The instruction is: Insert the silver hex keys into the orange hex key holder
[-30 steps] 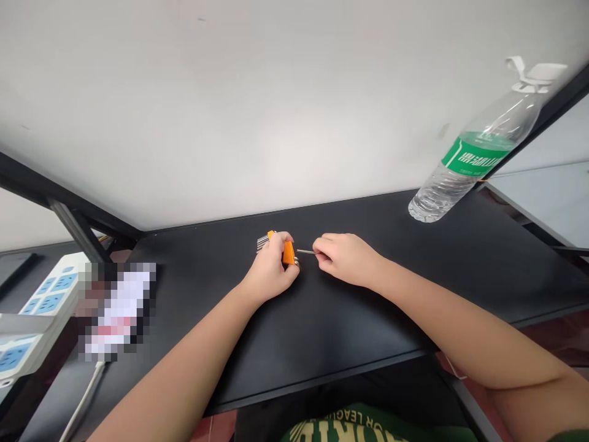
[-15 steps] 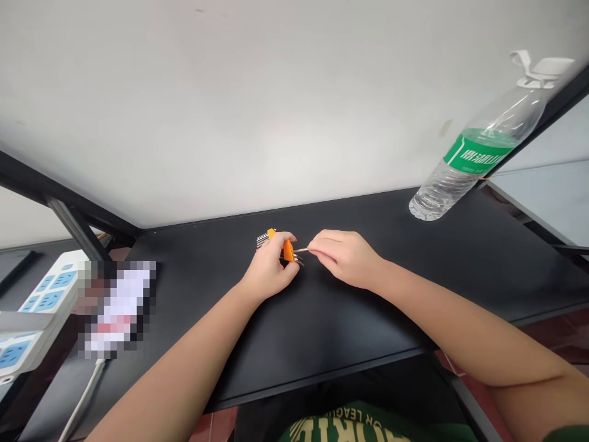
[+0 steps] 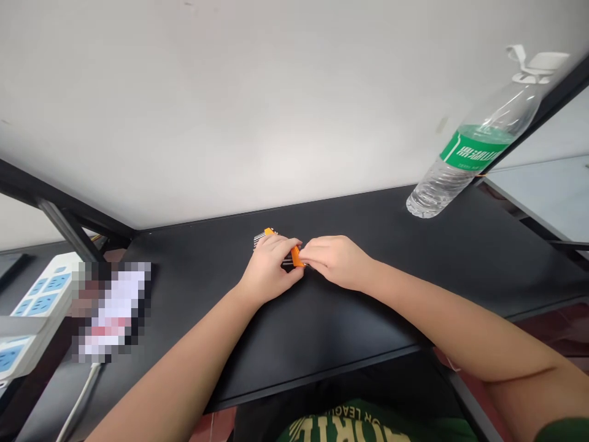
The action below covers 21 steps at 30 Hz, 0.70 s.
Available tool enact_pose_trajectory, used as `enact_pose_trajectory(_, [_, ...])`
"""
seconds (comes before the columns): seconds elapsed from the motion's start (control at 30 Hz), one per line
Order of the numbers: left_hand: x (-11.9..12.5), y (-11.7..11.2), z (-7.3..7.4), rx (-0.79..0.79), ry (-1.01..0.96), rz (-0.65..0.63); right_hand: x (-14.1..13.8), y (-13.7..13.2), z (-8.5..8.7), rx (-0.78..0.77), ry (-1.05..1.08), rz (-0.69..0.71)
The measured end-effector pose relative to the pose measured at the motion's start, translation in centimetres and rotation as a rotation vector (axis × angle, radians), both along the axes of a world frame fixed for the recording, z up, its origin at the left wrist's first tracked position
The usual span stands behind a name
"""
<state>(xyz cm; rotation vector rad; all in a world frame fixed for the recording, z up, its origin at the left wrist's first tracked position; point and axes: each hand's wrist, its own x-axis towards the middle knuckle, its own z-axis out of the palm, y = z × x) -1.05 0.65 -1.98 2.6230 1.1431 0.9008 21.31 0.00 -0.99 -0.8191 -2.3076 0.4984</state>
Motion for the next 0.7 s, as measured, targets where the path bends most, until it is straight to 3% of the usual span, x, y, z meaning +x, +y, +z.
enact_pose_trajectory(0.2, [-0.2, -0.2, -0.4, -0.002, -0.024, -0.016, -0.6, 1.2, -1.0, -0.975, 0.432, -0.031])
enact_pose_trajectory(0.3, [-0.4, -0.1, -0.8, 0.004, -0.027, -0.032, -0.7, 1.4, -1.0, -1.095, 0.452, -0.055])
enact_pose_trajectory(0.4, [-0.4, 0.0, -1.1, -0.039, -0.04, -0.016, -0.3, 1.3, -0.8, -0.972, 0.328, -0.077])
enact_pose_trajectory(0.57, [-0.7, 0.2, -1.3, -0.176, -0.087, 0.104, 1.3, 1.3, 0.2, -0.306, -0.023, -0.235])
enact_pose_trajectory(0.63, [-0.9, 0.3, -1.3, -0.216, -0.111, 0.139, 1.8, 1.5, 0.3, -0.14, -0.22, -0.246])
enact_pose_trajectory(0.7, [-1.0, 0.4, -1.3, -0.244, -0.118, 0.162, 2.1, 1.7, 0.2, -0.073, -0.403, -0.213])
